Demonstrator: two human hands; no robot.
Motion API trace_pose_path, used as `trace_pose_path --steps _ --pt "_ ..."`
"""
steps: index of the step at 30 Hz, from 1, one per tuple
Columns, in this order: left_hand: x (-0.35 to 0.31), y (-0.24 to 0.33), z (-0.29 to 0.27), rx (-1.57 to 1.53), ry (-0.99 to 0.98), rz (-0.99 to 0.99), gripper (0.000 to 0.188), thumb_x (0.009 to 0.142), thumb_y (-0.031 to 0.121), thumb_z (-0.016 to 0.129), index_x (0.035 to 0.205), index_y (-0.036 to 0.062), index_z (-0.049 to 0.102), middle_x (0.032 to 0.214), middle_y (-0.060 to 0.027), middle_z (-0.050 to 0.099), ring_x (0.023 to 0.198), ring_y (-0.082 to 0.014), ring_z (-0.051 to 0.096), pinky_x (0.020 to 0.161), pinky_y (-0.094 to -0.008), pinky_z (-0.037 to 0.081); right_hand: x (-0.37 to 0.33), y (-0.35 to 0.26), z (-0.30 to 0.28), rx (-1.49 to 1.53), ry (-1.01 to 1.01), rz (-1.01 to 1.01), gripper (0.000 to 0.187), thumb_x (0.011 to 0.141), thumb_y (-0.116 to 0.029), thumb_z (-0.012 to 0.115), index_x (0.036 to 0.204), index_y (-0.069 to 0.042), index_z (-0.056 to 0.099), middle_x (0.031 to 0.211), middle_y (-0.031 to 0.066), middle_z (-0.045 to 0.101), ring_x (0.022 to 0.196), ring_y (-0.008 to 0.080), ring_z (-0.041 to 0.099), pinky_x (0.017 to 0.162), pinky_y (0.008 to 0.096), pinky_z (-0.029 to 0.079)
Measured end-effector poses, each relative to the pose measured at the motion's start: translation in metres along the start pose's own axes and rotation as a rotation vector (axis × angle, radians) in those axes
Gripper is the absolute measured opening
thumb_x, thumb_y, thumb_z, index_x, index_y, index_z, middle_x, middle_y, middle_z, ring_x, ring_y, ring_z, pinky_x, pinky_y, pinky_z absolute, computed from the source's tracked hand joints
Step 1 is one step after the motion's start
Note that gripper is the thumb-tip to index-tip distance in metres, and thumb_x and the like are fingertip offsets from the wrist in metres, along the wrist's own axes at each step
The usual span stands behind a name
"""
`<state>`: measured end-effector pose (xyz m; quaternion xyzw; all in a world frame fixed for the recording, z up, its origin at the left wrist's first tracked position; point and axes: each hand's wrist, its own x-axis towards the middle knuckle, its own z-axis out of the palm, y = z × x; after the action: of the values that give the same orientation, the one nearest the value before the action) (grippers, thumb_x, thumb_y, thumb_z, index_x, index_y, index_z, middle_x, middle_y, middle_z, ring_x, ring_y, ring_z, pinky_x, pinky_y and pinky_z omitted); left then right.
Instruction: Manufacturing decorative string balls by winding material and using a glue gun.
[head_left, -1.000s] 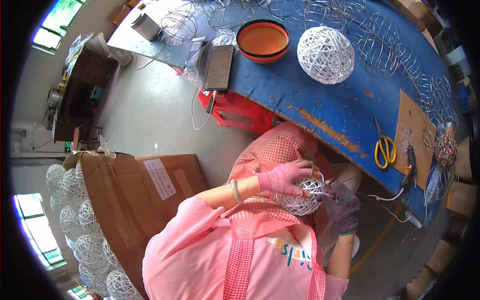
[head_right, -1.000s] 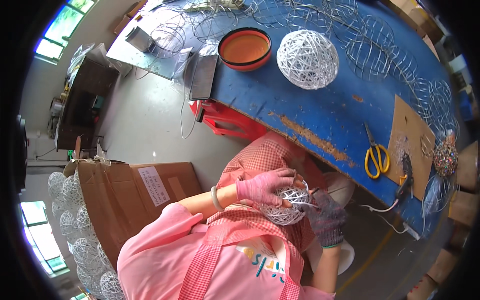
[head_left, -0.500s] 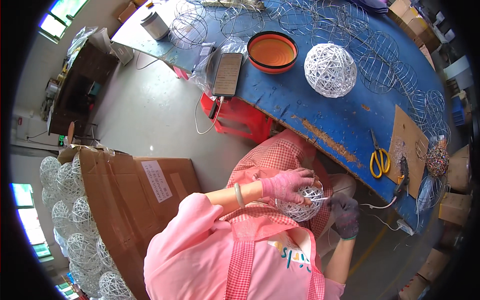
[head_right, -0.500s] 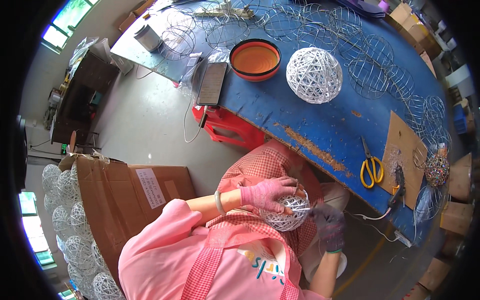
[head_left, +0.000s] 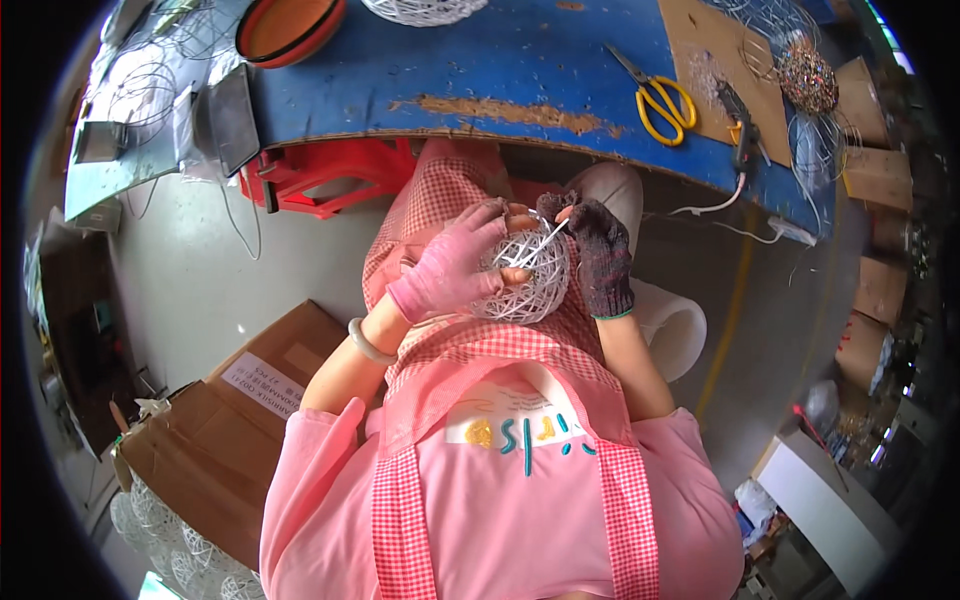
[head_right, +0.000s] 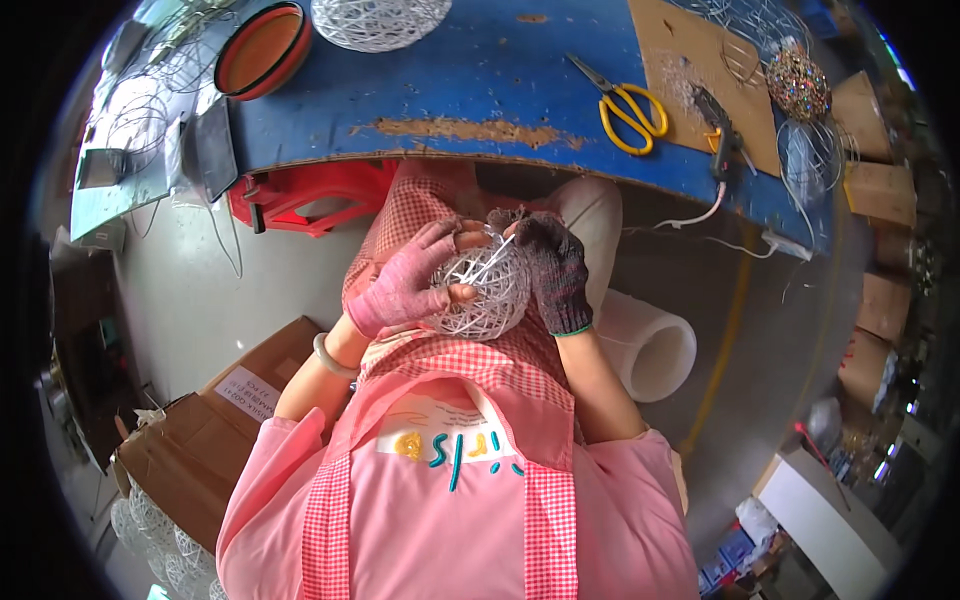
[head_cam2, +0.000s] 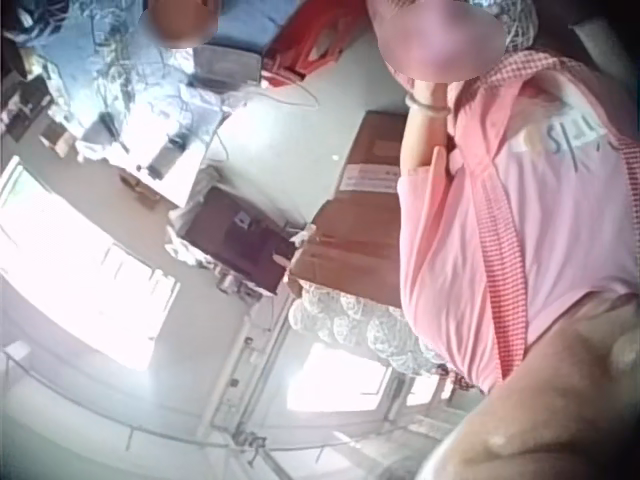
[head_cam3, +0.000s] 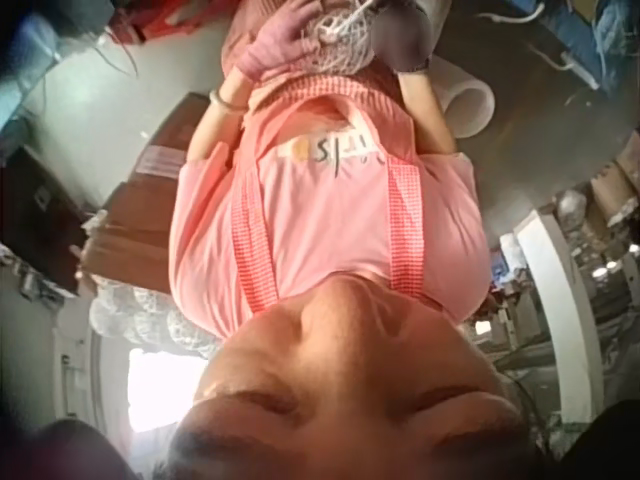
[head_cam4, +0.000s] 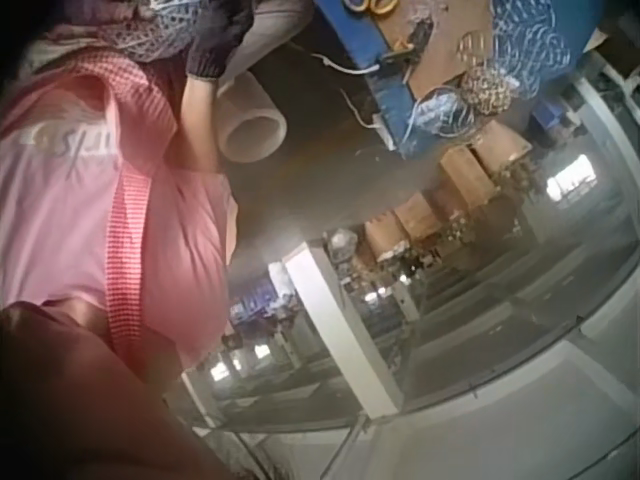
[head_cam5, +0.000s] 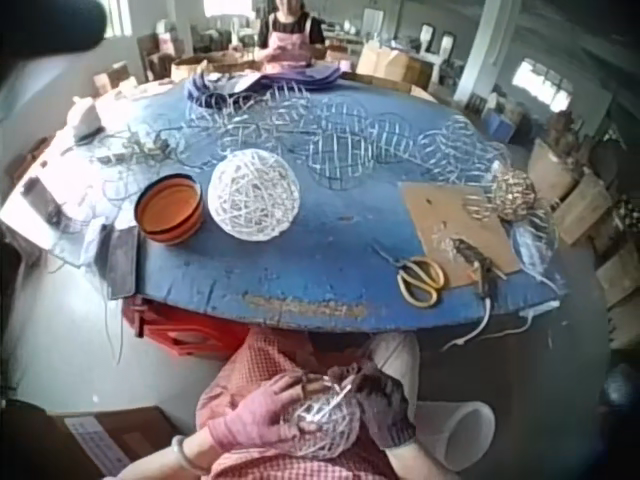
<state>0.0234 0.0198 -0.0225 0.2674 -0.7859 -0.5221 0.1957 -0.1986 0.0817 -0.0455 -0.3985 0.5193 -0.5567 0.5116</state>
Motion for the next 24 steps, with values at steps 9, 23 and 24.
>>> trace_pose_path --steps 9,23,24 --pt "0.017 -0.003 0.012 0.080 -0.141 0.074 0.071 0.086 0.051 0.063 0.133 0.0001 0.052 0.130 -0.0218 0.050 0.124 -0.0410 0.045 0.106 -0.0470 0.035 -0.042 -0.048 -0.008 -0.034 0.063 -0.056 0.018 0.094 -0.014 0.060 0.086 0.002 0.064 0.093 0.0114 0.068 0.089 0.0209 0.064 0.083 0.0316 0.048" --pt "0.021 -0.005 0.019 -0.080 -0.123 0.038 0.029 0.094 0.018 0.045 0.113 0.0015 0.060 0.132 -0.0116 0.055 0.126 -0.0370 0.042 0.110 -0.0473 0.031 -0.023 -0.029 -0.010 -0.250 0.192 -0.111 0.018 0.097 -0.015 0.056 0.089 -0.001 0.066 0.089 0.0070 0.069 0.086 0.0156 0.063 0.080 0.0282 0.048" --pt "0.022 -0.005 0.018 -0.057 -0.127 0.066 0.029 0.093 0.018 0.046 0.112 0.0010 0.060 0.132 -0.0121 0.055 0.127 -0.0374 0.042 0.110 -0.0475 0.031 -0.017 -0.028 -0.010 -0.275 0.171 -0.138 0.016 0.096 -0.013 0.056 0.091 -0.002 0.066 0.091 0.0080 0.070 0.088 0.0167 0.065 0.080 0.0290 0.050"
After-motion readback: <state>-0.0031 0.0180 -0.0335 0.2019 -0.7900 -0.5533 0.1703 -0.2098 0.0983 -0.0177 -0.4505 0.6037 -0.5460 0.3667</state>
